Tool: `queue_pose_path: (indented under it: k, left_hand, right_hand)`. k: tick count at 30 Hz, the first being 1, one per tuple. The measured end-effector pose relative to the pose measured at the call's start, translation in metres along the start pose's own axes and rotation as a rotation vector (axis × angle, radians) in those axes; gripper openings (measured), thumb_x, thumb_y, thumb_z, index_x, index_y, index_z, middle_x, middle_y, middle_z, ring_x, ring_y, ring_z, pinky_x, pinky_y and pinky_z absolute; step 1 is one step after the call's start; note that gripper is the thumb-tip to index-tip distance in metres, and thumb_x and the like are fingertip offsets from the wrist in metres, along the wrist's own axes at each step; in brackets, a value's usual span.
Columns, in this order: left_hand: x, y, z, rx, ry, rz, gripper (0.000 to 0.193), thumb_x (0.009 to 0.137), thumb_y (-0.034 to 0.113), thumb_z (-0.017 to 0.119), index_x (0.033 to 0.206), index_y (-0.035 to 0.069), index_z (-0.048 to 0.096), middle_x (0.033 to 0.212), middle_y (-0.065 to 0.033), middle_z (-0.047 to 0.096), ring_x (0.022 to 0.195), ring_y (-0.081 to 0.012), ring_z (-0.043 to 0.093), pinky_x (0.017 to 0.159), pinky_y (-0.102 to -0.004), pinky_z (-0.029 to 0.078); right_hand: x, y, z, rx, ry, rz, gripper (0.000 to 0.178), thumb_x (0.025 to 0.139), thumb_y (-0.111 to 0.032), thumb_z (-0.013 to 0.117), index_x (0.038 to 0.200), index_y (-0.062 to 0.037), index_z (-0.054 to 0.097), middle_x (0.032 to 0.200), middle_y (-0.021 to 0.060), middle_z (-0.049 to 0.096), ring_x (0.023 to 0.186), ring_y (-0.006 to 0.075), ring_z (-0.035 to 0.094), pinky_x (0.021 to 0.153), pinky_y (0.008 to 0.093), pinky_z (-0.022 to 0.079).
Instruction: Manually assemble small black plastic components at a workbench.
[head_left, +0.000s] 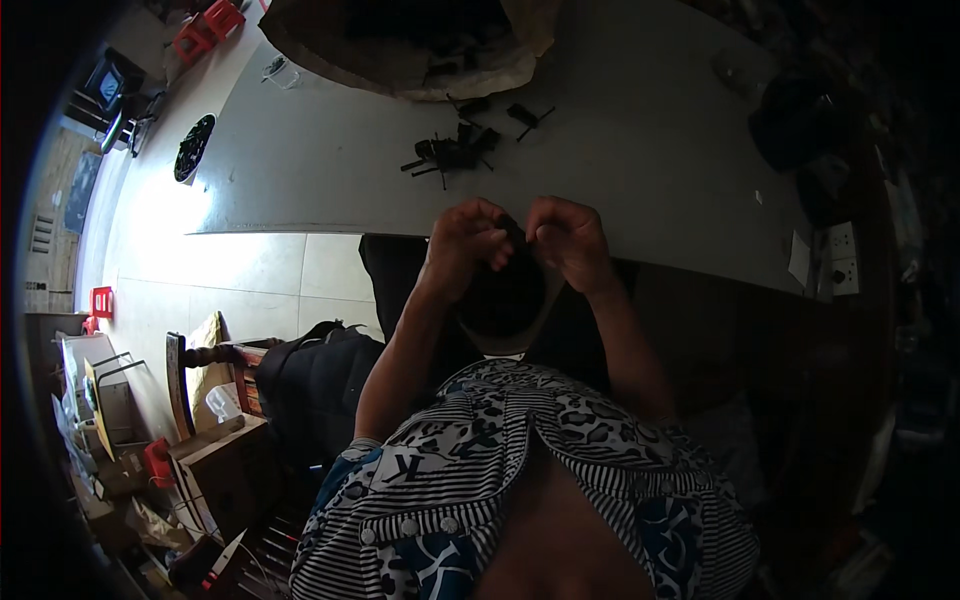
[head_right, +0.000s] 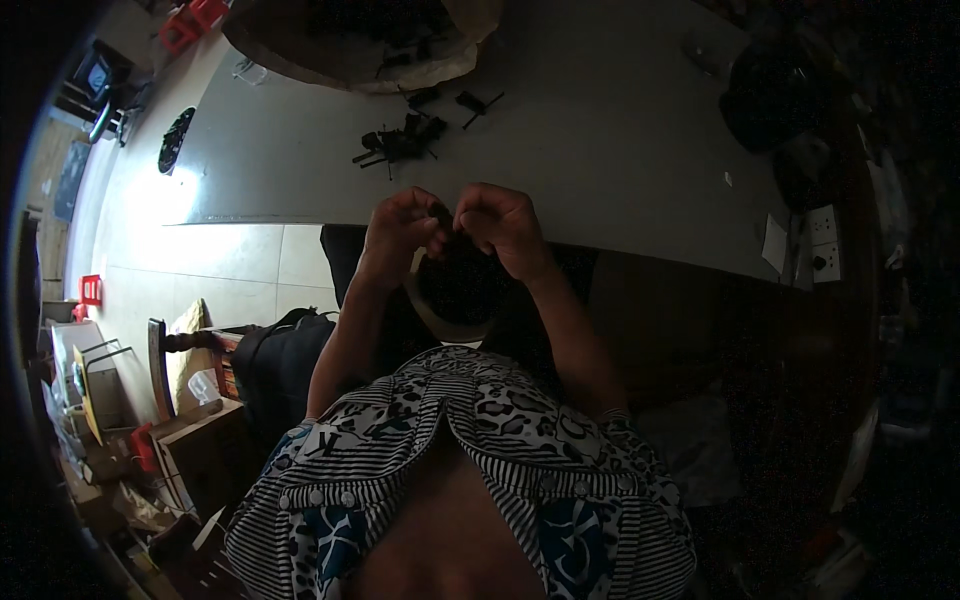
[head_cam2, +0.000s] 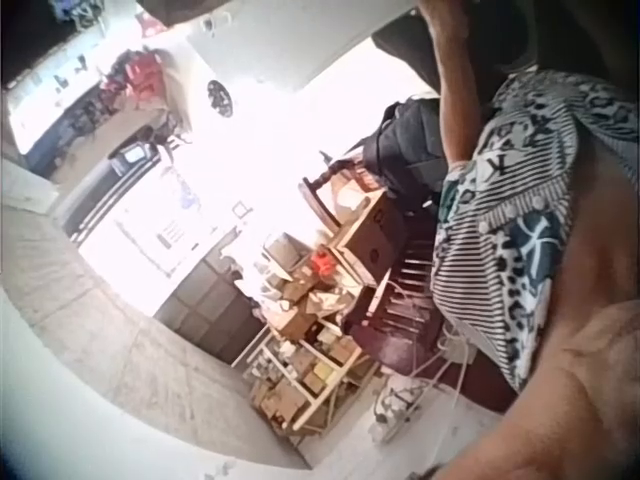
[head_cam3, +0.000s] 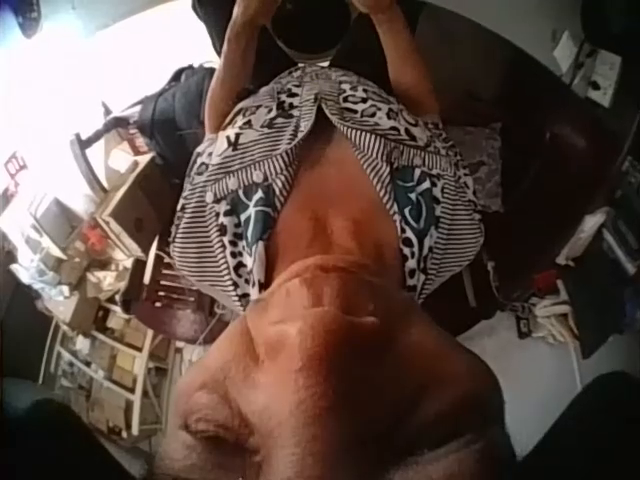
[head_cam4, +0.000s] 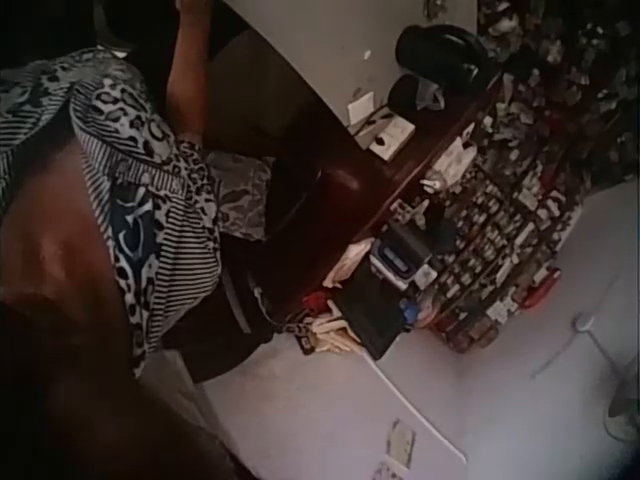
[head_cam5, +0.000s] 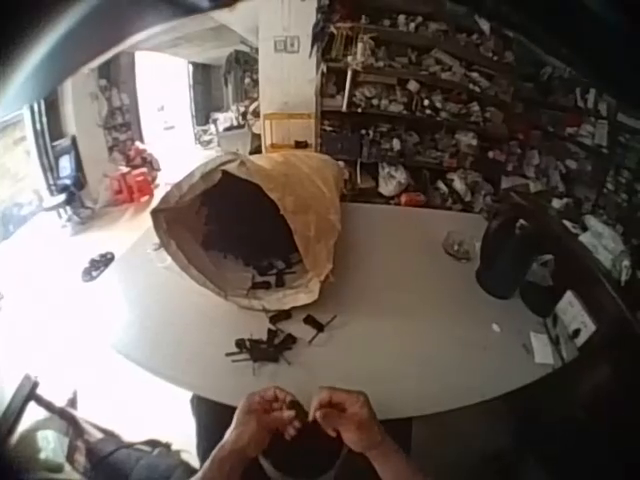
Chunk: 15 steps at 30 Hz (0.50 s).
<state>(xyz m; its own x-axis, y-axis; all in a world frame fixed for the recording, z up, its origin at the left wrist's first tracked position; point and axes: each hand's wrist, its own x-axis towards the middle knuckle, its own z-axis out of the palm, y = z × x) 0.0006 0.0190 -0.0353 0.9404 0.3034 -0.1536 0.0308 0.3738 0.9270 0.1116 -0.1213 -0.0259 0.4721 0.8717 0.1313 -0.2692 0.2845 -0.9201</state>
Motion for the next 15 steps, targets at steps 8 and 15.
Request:
queue_pose_path:
  k: [8,15]
  left_hand:
    - [-0.006,0.016,0.012,0.132,0.024,0.07,0.014,0.073,-0.003,0.057,0.086,-0.002,0.052,0.068,-0.01,0.061,0.053,-0.0143,0.058,0.048,-0.0229,0.048]
    - [-0.01,0.015,0.02,0.25,0.138,0.108,0.008,0.075,-0.004,0.057,0.082,-0.002,0.054,0.066,-0.007,0.059,0.054,-0.0107,0.058,0.048,-0.0213,0.046]
  right_hand:
    - [0.001,-0.01,0.0,-0.061,0.025,0.194,0.013,0.078,-0.011,0.062,0.082,-0.0069,0.05,0.07,-0.0039,0.049,0.048,0.0012,0.038,0.041,0.0152,0.028]
    - [-0.005,-0.002,0.014,-0.08,0.163,0.209,0.008,0.081,-0.01,0.059,0.08,-0.0077,0.051,0.065,-0.0058,0.047,0.048,-0.0004,0.036,0.04,0.0149,0.026]
